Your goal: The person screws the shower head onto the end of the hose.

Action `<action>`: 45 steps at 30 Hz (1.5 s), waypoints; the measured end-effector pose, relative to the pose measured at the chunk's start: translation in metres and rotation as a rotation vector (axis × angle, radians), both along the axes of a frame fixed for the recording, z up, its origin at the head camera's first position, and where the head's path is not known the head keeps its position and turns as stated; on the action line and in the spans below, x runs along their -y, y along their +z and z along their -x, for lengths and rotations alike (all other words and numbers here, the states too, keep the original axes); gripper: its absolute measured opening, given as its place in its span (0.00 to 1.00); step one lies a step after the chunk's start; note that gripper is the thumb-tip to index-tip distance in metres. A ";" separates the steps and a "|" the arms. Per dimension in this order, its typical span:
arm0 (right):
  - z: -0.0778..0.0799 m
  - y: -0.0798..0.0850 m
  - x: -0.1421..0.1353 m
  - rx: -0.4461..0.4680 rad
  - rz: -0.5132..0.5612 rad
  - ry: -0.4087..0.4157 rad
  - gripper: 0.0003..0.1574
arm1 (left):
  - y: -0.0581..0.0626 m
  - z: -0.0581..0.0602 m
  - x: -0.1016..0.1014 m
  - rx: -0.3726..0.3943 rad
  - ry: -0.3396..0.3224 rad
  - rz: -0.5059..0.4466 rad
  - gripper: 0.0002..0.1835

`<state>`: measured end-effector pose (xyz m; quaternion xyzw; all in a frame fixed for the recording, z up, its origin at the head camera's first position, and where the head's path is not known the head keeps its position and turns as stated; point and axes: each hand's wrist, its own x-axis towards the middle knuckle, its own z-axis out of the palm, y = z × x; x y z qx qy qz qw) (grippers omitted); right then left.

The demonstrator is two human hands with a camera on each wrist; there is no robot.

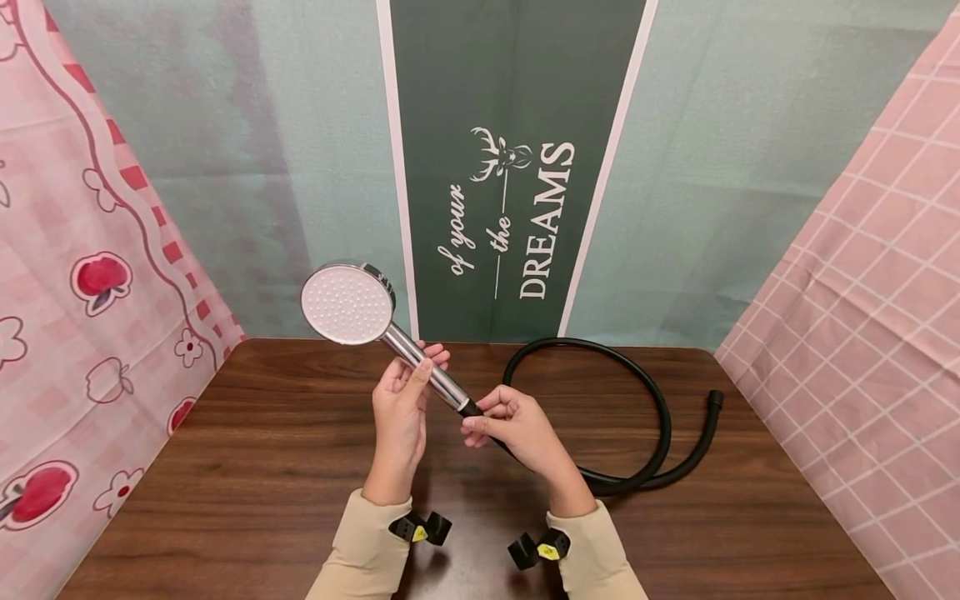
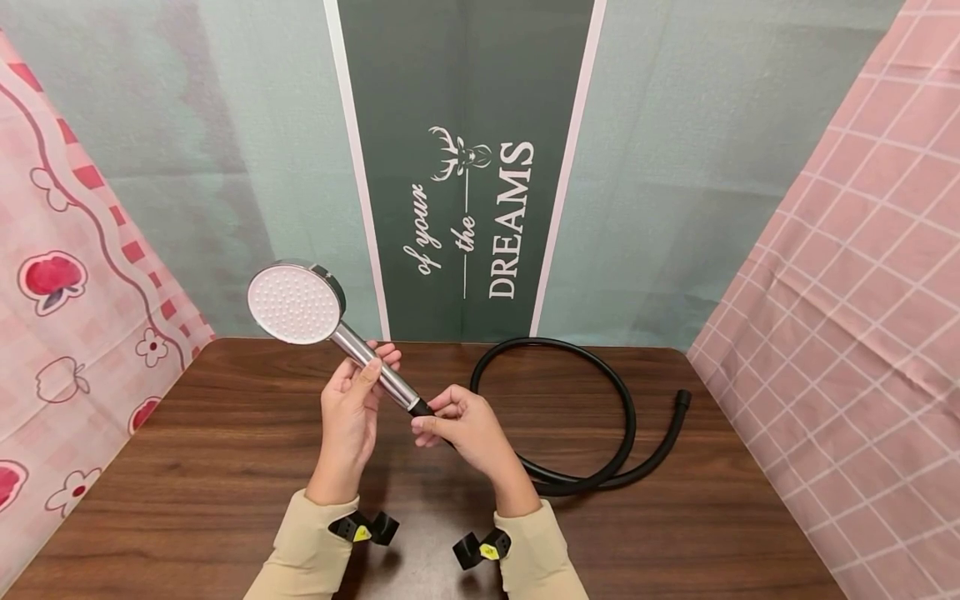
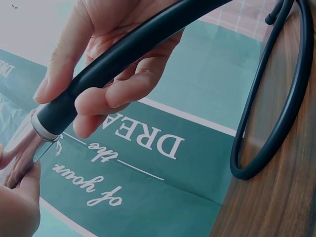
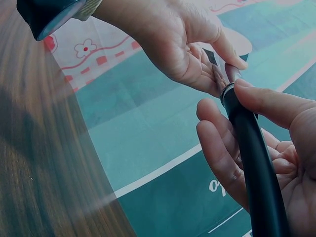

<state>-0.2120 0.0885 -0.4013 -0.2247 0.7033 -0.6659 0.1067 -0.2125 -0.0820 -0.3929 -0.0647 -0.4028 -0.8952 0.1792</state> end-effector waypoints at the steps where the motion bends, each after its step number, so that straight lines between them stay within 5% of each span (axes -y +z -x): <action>1: 0.000 0.000 0.000 0.002 -0.001 -0.001 0.19 | 0.000 0.000 0.000 0.000 -0.001 0.002 0.19; 45: 0.000 0.003 0.001 0.014 -0.006 0.000 0.16 | 0.000 0.000 0.000 0.004 0.005 -0.013 0.16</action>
